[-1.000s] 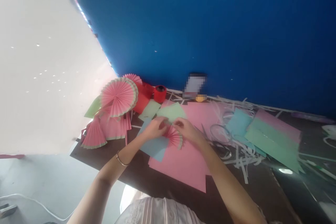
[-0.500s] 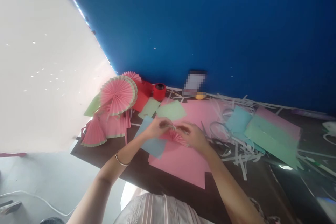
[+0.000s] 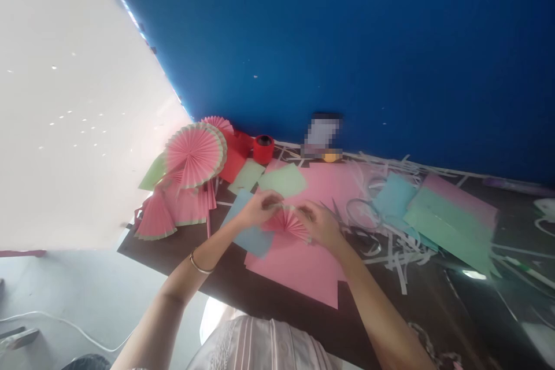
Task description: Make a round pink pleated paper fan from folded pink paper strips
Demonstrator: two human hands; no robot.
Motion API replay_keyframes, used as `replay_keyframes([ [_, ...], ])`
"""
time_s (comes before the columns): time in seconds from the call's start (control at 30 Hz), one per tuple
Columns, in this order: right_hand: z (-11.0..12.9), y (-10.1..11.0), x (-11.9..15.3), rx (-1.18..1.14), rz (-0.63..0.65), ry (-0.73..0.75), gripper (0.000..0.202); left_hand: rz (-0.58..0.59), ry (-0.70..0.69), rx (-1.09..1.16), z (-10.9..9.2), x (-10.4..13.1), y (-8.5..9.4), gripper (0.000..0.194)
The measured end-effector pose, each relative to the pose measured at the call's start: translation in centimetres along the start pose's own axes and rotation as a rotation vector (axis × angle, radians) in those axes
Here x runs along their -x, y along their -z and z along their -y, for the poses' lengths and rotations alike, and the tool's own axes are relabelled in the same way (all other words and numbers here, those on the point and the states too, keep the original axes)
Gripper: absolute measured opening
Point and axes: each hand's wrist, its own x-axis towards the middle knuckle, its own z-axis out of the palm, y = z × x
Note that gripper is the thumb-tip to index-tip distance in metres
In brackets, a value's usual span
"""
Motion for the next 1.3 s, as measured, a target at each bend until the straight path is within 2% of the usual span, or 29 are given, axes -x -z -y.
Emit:
replay_keyframes([
  [0.23,-0.2,-0.5,-0.2,-0.174,0.029,-0.035,0.018,0.04,0.039,0.011,0.6,-0.1,0.2,0.015],
  [0.4,0.4,-0.4,-0.4,-0.198,0.125,-0.058,0.026,0.055,0.053,-0.015,1.5,-0.5,0.5,0.017],
  [0.57,-0.8,-0.6,-0.7,-0.146,0.026,-0.099,0.023,0.022,0.16,0.06,2.7,-1.2,1.0,0.026],
  [0.67,-2.4,-1.3,-0.9,-0.081,-0.067,-0.073,0.022,-0.051,0.133,0.045,3.1,-1.1,0.9,0.022],
  [0.73,-3.2,-1.7,-0.9,-0.039,-0.115,-0.07,0.022,-0.083,0.1,-0.018,3.4,-0.9,0.7,0.017],
  [0.9,-3.8,-2.2,-0.7,0.102,-0.159,-0.074,0.023,-0.074,0.029,-0.24,3.9,-0.4,0.7,0.012],
  [1.0,-3.9,-2.0,-0.6,0.237,-0.241,-0.021,0.025,-0.14,-0.112,-0.456,3.6,0.2,0.7,0.012],
  [1.1,-4.2,-1.4,0.3,0.318,-0.328,0.13,0.021,-0.191,-0.268,-0.665,2.8,1.6,0.7,0.013],
  [1.2,-4.5,-0.5,2.3,0.367,-0.318,0.265,0.016,-0.076,-0.334,-0.831,2.1,3.5,0.5,0.016],
  [1.3,-4.7,-0.2,4.5,0.441,-0.231,0.307,0.015,0.016,-0.375,-0.983,2.3,5.2,0.2,0.018],
])
